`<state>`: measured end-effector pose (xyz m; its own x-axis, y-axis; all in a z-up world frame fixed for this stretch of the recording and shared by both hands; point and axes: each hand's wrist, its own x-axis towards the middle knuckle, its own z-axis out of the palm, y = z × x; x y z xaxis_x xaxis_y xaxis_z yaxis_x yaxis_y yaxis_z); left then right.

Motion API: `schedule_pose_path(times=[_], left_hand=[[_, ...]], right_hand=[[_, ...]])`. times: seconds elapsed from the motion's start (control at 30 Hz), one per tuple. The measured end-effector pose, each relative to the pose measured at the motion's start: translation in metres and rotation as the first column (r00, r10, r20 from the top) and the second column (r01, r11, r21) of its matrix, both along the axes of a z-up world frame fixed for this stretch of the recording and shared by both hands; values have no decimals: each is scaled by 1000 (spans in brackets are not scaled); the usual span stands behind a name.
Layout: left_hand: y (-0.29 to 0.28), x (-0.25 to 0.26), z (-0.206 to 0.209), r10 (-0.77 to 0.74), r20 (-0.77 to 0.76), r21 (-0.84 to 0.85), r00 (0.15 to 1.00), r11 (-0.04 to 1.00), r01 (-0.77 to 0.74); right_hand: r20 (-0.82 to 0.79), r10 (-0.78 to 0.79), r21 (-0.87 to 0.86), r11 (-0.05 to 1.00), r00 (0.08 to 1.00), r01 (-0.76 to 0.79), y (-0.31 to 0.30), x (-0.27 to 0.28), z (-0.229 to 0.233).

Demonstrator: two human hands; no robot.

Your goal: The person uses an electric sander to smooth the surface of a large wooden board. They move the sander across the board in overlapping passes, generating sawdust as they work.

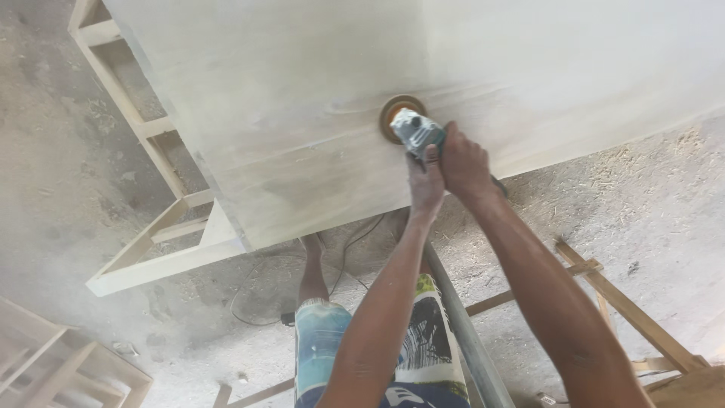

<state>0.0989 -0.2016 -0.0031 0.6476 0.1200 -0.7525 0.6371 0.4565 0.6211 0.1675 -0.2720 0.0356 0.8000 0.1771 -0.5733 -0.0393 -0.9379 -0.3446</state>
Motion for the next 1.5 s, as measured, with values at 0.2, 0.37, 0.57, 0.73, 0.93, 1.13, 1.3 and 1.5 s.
schedule_pose_path(times=[0.2, 0.37, 0.57, 0.73, 0.93, 1.13, 1.3, 1.5], left_hand=[[-59, 22, -4, -138, 87, -78, 987, 986, 145], [-73, 74, -21, -551, -114, 77, 827, 825, 560], [51, 28, -39, -271, -199, 316, 942, 892, 323], [233, -57, -23, 283, 80, 190, 956, 937, -293], [324, -89, 23, 432, -41, 210, 901, 885, -415], [260, -44, -9, 313, -48, 235, 949, 927, -294], [181, -29, -8, 226, -99, 268, 969, 944, -193], [105, -7, 6, 95, -98, 291, 991, 955, -63]], right_hand=[[-20, -200, -55, 978, 979, 199, -72, 9, -1], [93, -489, -37, 869, 867, 494, -75, 19, 10], [-139, -612, 122, 770, 779, 626, 53, -11, -1], [-12, -11, 130, 991, 1000, 12, 236, -53, -6], [36, 180, 295, 938, 983, -183, 325, -68, 23], [-19, 121, 174, 978, 992, -116, 266, -20, 17], [-39, 115, 121, 987, 993, -109, 190, -3, 19], [1, 106, 57, 993, 994, -106, 112, 10, 19]])
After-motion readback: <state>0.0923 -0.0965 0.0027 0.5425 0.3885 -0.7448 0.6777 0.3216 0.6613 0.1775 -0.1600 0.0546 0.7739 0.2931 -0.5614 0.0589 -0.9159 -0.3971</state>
